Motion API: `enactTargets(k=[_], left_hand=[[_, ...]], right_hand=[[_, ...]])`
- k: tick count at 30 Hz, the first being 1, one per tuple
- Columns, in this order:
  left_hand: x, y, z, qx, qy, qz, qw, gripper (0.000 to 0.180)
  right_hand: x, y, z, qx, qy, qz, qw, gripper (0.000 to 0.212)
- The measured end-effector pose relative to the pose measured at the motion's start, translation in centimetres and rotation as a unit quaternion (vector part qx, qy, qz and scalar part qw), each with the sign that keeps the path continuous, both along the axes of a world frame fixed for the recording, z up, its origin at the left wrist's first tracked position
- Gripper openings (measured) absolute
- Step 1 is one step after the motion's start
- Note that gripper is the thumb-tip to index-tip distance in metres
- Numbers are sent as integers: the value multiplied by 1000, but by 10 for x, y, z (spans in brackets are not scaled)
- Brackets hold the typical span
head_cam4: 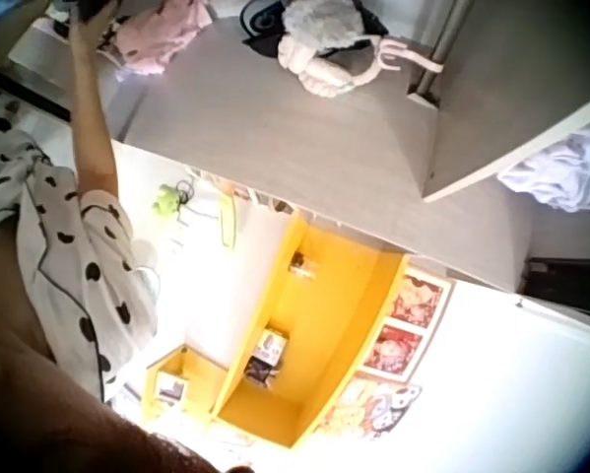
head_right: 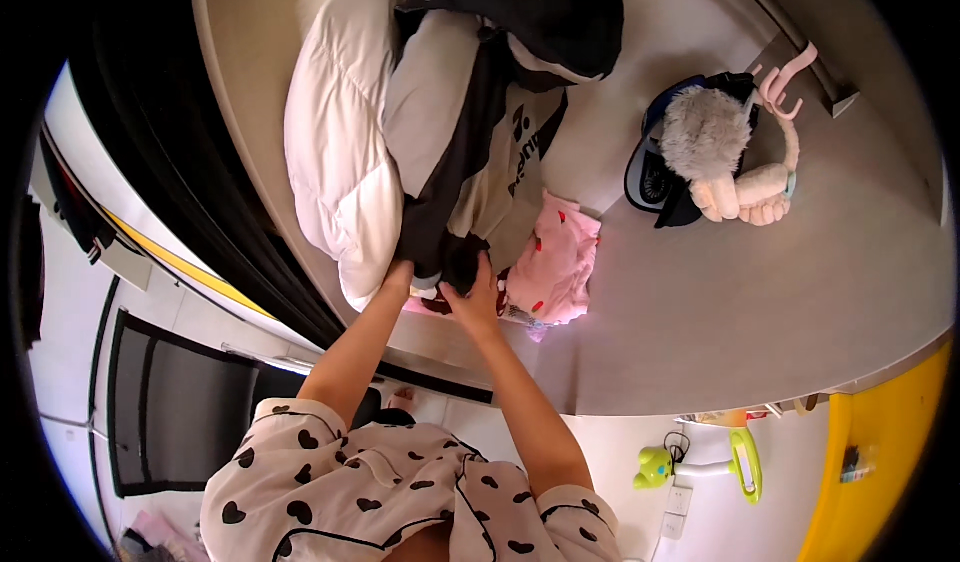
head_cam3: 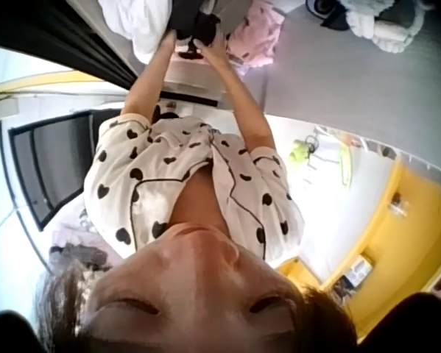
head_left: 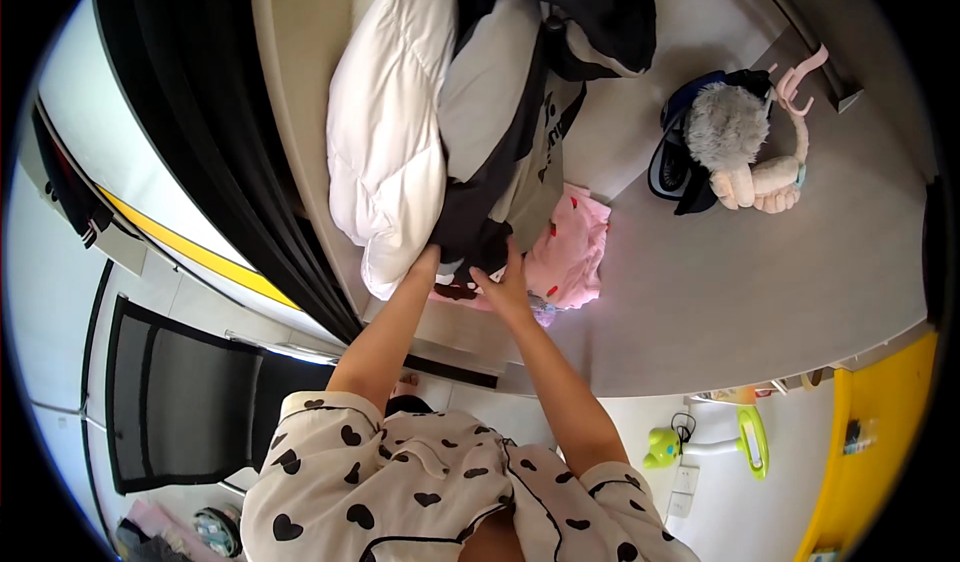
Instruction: The person takes jackets on hangers from a bed, hangs them into a wardrobe one by one, arranges the clothes, and slides the wardrobe door closed.
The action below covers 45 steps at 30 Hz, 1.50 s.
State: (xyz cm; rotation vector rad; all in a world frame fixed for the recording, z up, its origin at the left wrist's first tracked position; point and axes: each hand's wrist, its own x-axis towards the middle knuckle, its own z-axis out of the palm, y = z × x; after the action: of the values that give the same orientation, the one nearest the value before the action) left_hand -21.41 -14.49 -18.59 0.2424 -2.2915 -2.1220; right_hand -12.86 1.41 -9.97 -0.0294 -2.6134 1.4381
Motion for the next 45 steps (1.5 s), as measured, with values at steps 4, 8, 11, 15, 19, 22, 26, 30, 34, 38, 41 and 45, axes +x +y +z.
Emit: enactTargets(k=[4, 8, 11, 15, 19, 22, 26, 30, 34, 38, 41, 45], left_hand=[[38, 32, -5, 43, 64, 53, 996, 60], [71, 21, 22, 52, -9, -6, 999, 61], [106, 27, 21, 181, 40, 12, 983, 66], [175, 46, 66, 141, 120, 95, 978, 63], [187, 57, 143, 177, 175, 42, 968, 54], [188, 87, 190, 225, 259, 9, 939, 62], [209, 128, 228, 289, 213, -214, 909, 69], [208, 182, 226, 372, 48, -430, 821, 82], [235, 237, 233, 403, -8, -563, 721, 91], [298, 289, 242, 375, -48, -697, 609, 91], [358, 311, 243, 359, -73, -775, 516, 91], [459, 316, 249, 330, -103, -862, 371, 90]], right_hand=[[-2, 25, -20, -12, 23, -7, 1000, 92], [3, 25, -24, -121, -49, 93, 987, 87], [16, 20, -20, -218, -116, 101, 964, 83], [48, 34, 9, -181, -166, 15, 969, 78], [85, 56, 57, -223, -28, -30, 974, 70], [117, 82, 99, -304, 3, -52, 951, 83], [165, 116, 135, -348, 75, -74, 931, 91], [217, 148, 153, -370, 175, -121, 904, 99], [292, 154, 169, -337, 230, -231, 883, 99], [390, 153, 165, -288, 300, -400, 817, 94], [471, 137, 164, -252, 361, -530, 724, 86], [572, 82, 170, -209, 452, -621, 606, 81]])
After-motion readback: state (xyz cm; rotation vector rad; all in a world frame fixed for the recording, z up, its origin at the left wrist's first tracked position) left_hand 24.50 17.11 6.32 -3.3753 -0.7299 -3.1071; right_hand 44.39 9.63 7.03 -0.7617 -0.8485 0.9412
